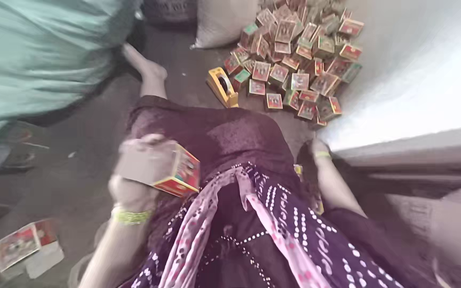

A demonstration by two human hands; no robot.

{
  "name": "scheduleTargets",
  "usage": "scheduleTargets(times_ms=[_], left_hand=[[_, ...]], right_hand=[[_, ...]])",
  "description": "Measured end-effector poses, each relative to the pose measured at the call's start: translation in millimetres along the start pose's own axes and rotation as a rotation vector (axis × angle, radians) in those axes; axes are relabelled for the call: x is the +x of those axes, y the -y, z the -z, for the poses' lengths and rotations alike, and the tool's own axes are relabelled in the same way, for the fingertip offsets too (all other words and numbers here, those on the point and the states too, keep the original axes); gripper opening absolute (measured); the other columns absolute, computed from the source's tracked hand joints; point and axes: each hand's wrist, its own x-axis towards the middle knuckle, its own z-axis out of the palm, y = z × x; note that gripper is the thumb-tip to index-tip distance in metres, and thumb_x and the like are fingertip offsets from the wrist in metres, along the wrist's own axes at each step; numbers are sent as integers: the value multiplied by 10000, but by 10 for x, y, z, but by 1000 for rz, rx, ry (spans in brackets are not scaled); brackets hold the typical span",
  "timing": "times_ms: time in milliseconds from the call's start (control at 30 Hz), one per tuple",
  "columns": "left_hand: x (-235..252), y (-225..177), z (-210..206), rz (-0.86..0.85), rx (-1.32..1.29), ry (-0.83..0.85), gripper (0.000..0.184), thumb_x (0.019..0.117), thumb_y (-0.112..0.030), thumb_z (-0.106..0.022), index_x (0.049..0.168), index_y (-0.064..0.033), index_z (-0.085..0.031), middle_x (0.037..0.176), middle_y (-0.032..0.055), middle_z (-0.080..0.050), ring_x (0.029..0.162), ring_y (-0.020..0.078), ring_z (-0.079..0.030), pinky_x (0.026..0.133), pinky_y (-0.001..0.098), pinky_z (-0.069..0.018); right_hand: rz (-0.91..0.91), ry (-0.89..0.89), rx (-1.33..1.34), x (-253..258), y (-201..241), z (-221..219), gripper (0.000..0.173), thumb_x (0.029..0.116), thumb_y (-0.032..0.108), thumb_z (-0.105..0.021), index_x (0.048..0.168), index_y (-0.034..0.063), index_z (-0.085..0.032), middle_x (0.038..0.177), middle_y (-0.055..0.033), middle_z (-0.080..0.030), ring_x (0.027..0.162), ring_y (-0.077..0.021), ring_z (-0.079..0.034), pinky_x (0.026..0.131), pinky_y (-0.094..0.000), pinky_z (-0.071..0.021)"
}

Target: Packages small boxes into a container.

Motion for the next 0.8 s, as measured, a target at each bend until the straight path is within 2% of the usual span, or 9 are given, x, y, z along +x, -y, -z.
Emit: scheduleTargets(times_ms=[100,167,300,367,433,500,633,733,800], left_hand=[[18,389,-632,367,-144,33,374,1035,-340,-383,1197,-114,-633,1153,125,-710,1041,255,-697,870,434,-595],[27,659,-697,518,-38,178,423,1075,-312,-345,1431,-97,-427,1266,135,-666,1145,252,-664,971,434,-563],[-30,768,-721,573,310,388,778,1021,-672,-67,1410,-100,-424,1138,-15,-698,996,82,-694,846,288,-603],[-35,803,-586,518,324,538,1009,896,-865,-246,1432,-31,-432,1254,39,-669,1086,128,-677,905,337,-590],[-3,735,-557,475,496,647,887,865,-655,-668,1430,1,-475,1308,96,-640,1146,144,-648,975,344,-558],[12,661,-661,428,782,675,827,749,-374,-892,1379,0,-509,1246,102,-660,1112,123,-662,980,315,-568],[138,670,-825,456,1232,706,748,766,-351,-833,1403,-88,-542,1199,91,-705,1115,177,-677,993,462,-550],[416,647,-831,544,1106,738,853,680,-118,-897,1423,-169,-480,1189,75,-704,1056,181,-705,915,456,-603],[638,642,-698,607,1027,784,831,661,-29,-909,1392,-98,-520,1190,124,-695,1045,214,-703,911,446,-600]], right_hand=[[-36,-12,72,102,22,-48,527,1009,285,-615,1389,-73,-542,1394,-308,-569,1297,-456,-565,1069,-610,-458],[-52,-3,42,64,37,-34,500,968,280,-659,1307,-81,-593,1343,-304,-601,1258,-449,-595,1030,-605,-490],[54,-4,104,-7,96,52,404,1027,219,-578,1341,-34,-604,1348,-317,-596,1281,-469,-571,1066,-630,-446],[143,-98,313,-60,185,125,419,1063,183,-519,1400,-66,-520,1383,-344,-550,1297,-482,-548,1095,-617,-423],[198,-142,512,-92,300,196,468,1061,211,-532,1435,-63,-469,1364,-336,-561,1273,-461,-566,1079,-597,-441],[258,-130,674,-241,502,290,478,1056,219,-522,1473,0,-444,1352,-282,-590,1212,-378,-627,1016,-550,-510],[509,-98,807,-731,1009,428,395,1070,220,-509,1435,69,-489,1293,-196,-635,1071,-286,-688,917,-500,-571],[716,-186,763,-1027,1225,468,378,1069,215,-514,1412,57,-524,1290,-187,-648,1126,-271,-673,978,-497,-540],[760,-211,831,-1104,1266,457,367,1068,226,-521,1395,59,-528,1234,-159,-662,1028,-208,-704,907,-429,-594]])
